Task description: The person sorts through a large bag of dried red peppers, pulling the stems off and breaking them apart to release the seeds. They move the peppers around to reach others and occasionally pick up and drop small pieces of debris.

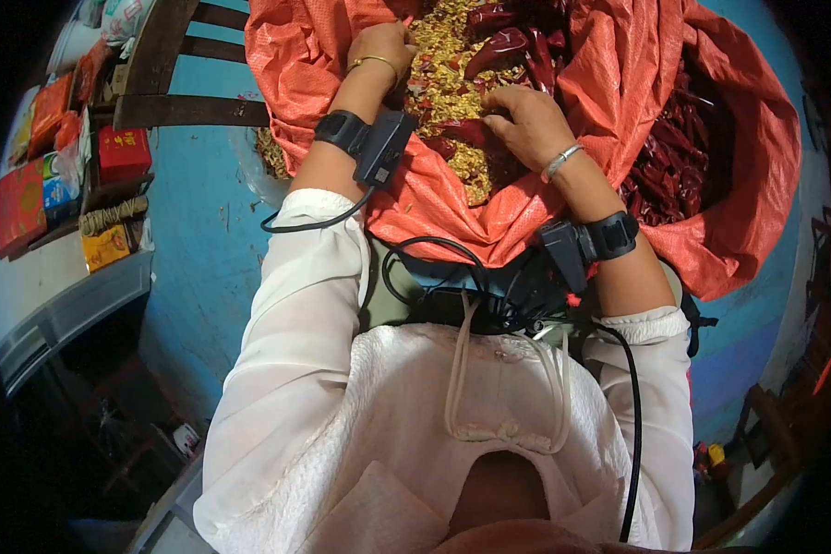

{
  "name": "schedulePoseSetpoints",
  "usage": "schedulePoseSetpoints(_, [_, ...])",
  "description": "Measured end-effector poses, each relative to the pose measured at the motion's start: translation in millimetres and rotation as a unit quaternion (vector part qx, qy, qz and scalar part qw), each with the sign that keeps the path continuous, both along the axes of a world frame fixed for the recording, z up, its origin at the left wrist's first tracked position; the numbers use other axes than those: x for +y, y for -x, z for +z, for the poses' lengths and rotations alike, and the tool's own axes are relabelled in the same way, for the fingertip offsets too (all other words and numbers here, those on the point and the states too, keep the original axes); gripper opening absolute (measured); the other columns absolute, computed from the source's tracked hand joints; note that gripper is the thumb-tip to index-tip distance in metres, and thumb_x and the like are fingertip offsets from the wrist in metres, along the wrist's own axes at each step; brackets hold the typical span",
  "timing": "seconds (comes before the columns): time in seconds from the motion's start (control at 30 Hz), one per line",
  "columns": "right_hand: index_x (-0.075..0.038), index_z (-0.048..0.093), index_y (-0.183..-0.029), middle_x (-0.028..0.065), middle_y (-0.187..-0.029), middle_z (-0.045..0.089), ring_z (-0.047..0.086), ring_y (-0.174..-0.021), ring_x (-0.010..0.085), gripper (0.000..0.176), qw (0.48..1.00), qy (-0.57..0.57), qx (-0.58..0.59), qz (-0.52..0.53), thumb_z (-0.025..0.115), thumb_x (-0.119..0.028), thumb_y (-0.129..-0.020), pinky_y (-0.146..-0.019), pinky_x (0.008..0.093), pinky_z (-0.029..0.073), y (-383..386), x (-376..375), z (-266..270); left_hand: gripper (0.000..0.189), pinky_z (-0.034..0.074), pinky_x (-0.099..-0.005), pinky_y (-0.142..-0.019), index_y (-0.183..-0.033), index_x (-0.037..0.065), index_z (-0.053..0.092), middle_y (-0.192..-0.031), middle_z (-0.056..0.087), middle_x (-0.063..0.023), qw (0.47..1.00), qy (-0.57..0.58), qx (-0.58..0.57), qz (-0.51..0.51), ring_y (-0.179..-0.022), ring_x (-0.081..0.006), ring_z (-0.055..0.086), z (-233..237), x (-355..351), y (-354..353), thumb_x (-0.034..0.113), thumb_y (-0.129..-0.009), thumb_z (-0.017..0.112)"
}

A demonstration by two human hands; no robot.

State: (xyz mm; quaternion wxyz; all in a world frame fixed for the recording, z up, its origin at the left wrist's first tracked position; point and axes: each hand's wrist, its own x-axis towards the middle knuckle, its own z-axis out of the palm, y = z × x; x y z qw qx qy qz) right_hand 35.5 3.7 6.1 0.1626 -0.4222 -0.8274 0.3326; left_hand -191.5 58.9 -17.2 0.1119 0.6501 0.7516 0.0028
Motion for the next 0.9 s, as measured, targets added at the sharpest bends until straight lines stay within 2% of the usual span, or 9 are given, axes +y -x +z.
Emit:
schedulePoseSetpoints(0.13, [-0.003, 0.059, -0.087, 0.0171, -0.085, 0.057, 0.054, -0.083, 0.0332, 0.019, 1.000, -0.006, -0.014, 0.002, 0.057, -0.016, -0.072, -0.076, 0.0402, 0.042, 0.5, 0.1, -0.1, 0.026, 0.046, -0.0335, -0.069, -0.086, 0.010, 0.064, -0.081, 0.063, -0.0106, 0.992, -0.020, -0.124, -0.024, -0.074, -0.0225, 0.060, -4.0, -5.9, 14.1, 0.031, -0.071, 0.063])
schedulePoseSetpoints(0.23, [-0.003, 0.059, -0.087, 0.0172, -0.086, 0.057, 0.054, -0.084, 0.0330, 0.020, 1.000, -0.008, -0.018, 0.005, 0.059, -0.016, -0.071, -0.076, 0.0402, 0.042, 0.9, -1.0, 1.3, 0.024, 0.040, -0.0218, -0.053, -0.077, 0.003, 0.063, -0.067, 0.058, 0.0009, 0.891, -0.042, -0.449, 0.057, -0.058, -0.0060, 0.049, 10.3, -12.1, 14.0, 0.026, -0.073, 0.066])
schedulePoseSetpoints(0.27, [-0.003, 0.059, -0.087, 0.0172, -0.086, 0.057, 0.054, -0.085, 0.0329, 0.021, 1.000, -0.016, -0.021, 0.007, 0.059, -0.017, -0.071, -0.076, 0.0402, 0.043, 0.8, -2.2, 3.6, 0.024, 0.040, -0.0218, -0.053, -0.077, 0.003, 0.063, -0.067, 0.058, 0.0009, 0.891, -0.042, -0.449, 0.056, -0.058, -0.0060, 0.049, 9.7, -13.1, 14.6, 0.026, -0.073, 0.066])
schedulePoseSetpoints(0.33, [-0.003, 0.059, -0.086, 0.0171, -0.087, 0.057, 0.054, -0.085, 0.0328, 0.021, 0.999, -0.025, -0.024, 0.009, 0.060, -0.017, -0.071, -0.076, 0.0402, 0.043, 1.9, -4.9, 6.2, 0.021, 0.037, -0.0176, -0.046, -0.075, 0.006, 0.060, -0.065, 0.057, 0.0024, 0.802, -0.016, -0.589, 0.101, -0.054, -0.0033, 0.047, 12.6, -17.3, 15.2, 0.027, -0.076, 0.063])
schedulePoseSetpoints(0.43, [-0.002, 0.058, -0.085, 0.0167, -0.088, 0.056, 0.054, -0.086, 0.0319, 0.021, 0.997, -0.042, -0.062, 0.016, 0.060, -0.018, -0.071, -0.076, 0.0396, 0.043, 4.3, -8.9, 7.0, 0.020, 0.035, -0.0138, -0.042, -0.077, 0.007, 0.057, -0.065, 0.056, 0.0027, 0.771, 0.028, -0.624, 0.123, -0.051, -0.0006, 0.045, 31.8, -29.0, 6.3, 0.027, -0.079, 0.060])
schedulePoseSetpoints(0.63, [-0.005, 0.056, -0.081, 0.0128, -0.083, 0.055, 0.053, -0.083, 0.0312, 0.016, 0.988, -0.100, -0.119, 0.012, 0.061, -0.014, -0.069, -0.071, 0.0390, 0.043, 8.1, -16.9, 4.6, 0.019, 0.040, -0.0140, -0.044, -0.088, 0.005, 0.057, -0.074, 0.061, -0.0020, 0.772, 0.060, -0.622, 0.112, -0.053, -0.0027, 0.051, 31.2, -39.0, 8.0, 0.022, -0.081, 0.057])
schedulePoseSetpoints(0.73, [-0.005, 0.057, -0.084, 0.0129, -0.082, 0.057, 0.055, -0.079, 0.0309, 0.017, 0.991, -0.094, -0.083, -0.039, 0.061, -0.013, -0.069, -0.068, 0.0365, 0.044, 8.2, -17.2, 6.7, 0.025, 0.041, -0.0169, -0.047, -0.099, 0.001, 0.055, -0.075, 0.058, -0.0027, 0.762, 0.015, -0.639, 0.103, -0.055, -0.0056, 0.050, 36.9, -52.6, -4.8, 0.020, -0.083, 0.055])
schedulePoseSetpoints(0.8, [-0.005, 0.061, -0.081, 0.0143, -0.080, 0.060, 0.057, -0.077, 0.0308, 0.017, 0.991, -0.013, 0.068, -0.113, 0.059, -0.018, -0.070, -0.068, 0.0368, 0.045, 6.1, -15.0, 0.9, 0.025, 0.042, -0.0172, -0.049, -0.101, 0.000, 0.055, -0.076, 0.059, -0.0035, 0.752, 0.006, -0.653, 0.088, -0.057, -0.0065, 0.052, 39.0, -59.2, -4.7, 0.018, -0.083, 0.055])
schedulePoseSetpoints(0.9, [-0.004, 0.062, -0.084, 0.0130, -0.078, 0.062, 0.059, -0.075, 0.0261, 0.019, 0.980, 0.074, 0.121, -0.141, 0.059, -0.017, -0.071, -0.068, 0.0319, 0.045, 5.1, -14.1, -8.1, 0.025, 0.044, -0.0173, -0.052, -0.102, 0.000, 0.055, -0.078, 0.060, -0.0047, 0.754, -0.014, -0.653, 0.065, -0.061, -0.0075, 0.054, 55.2, -74.9, -0.9, 0.016, -0.083, 0.054])
